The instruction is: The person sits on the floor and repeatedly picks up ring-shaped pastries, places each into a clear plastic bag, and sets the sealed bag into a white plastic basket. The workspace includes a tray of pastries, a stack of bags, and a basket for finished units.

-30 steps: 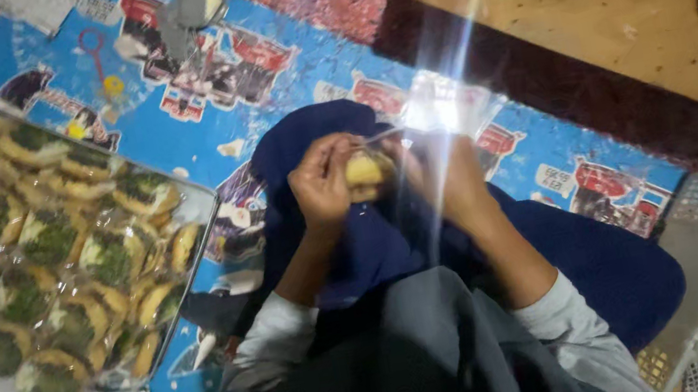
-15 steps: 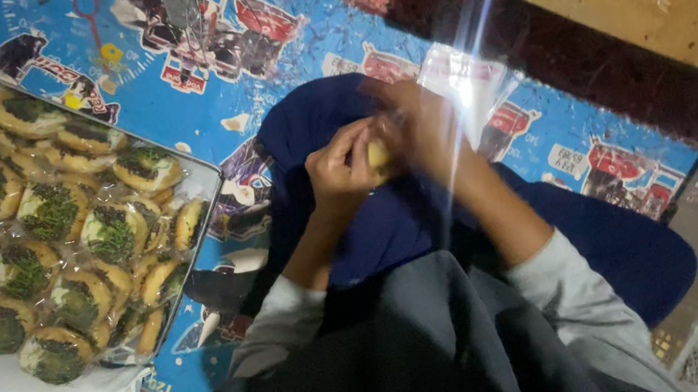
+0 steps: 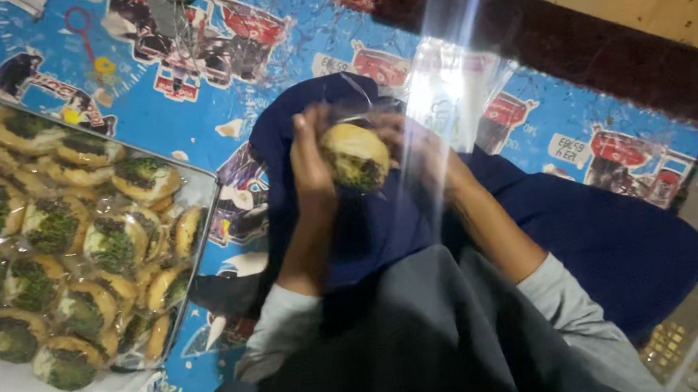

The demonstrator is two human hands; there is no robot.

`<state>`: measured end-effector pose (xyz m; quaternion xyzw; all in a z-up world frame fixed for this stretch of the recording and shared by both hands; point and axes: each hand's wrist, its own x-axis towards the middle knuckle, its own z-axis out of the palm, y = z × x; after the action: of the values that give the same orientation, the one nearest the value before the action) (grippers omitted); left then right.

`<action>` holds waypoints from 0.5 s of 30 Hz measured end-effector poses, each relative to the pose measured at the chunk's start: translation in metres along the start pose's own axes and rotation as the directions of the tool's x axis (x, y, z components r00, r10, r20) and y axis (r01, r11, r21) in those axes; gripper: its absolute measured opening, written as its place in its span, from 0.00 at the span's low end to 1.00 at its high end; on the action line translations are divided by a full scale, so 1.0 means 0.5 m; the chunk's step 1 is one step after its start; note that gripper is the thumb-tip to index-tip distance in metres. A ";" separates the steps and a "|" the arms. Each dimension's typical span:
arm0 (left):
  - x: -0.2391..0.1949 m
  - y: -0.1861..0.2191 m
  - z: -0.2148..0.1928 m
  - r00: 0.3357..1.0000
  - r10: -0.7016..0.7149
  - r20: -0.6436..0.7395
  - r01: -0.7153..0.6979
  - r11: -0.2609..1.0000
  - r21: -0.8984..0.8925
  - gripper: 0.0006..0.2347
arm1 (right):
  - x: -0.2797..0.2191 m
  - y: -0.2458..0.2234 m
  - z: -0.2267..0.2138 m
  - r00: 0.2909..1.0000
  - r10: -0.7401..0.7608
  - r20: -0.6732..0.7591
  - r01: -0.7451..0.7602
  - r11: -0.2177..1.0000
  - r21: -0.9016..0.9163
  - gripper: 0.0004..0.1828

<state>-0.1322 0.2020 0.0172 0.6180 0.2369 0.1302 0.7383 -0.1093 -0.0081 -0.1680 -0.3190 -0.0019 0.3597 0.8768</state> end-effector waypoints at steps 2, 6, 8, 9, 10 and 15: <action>0.014 -0.040 -0.030 0.940 -0.308 0.148 0.334 0.917 -0.216 0.25 | 0.027 0.003 0.004 0.986 -0.162 -0.025 0.143 0.924 -0.355 0.27; 0.016 -0.097 -0.052 0.938 -0.213 0.275 0.258 0.956 -0.140 0.15 | 0.020 -0.041 0.084 0.975 -0.126 -0.180 0.046 0.918 -0.394 0.20; 0.025 -0.098 -0.041 0.934 -0.153 0.324 0.180 0.982 -0.056 0.11 | 0.003 -0.082 0.152 0.956 -0.203 -0.213 -0.057 0.585 -0.809 0.25; 0.028 -0.093 -0.036 0.933 -0.144 0.330 0.150 0.989 0.007 0.10 | 0.004 -0.106 0.182 0.961 -0.223 -0.167 0.036 0.694 -0.719 0.24; 0.030 -0.085 -0.034 0.932 -0.137 0.335 0.120 0.990 0.072 0.08 | 0.003 -0.128 0.209 0.962 -0.245 -0.123 0.123 0.787 -0.604 0.23; 0.008 -0.057 -0.037 0.972 -0.012 0.233 0.049 0.987 -0.153 0.03 | -0.013 -0.166 0.231 0.754 -0.650 -0.096 0.109 0.268 -0.957 0.22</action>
<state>-0.1409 0.2139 -0.0135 0.5650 0.1478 0.0643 0.8092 -0.0885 0.0076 -0.0280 -0.8125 -0.0640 -0.0264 0.5789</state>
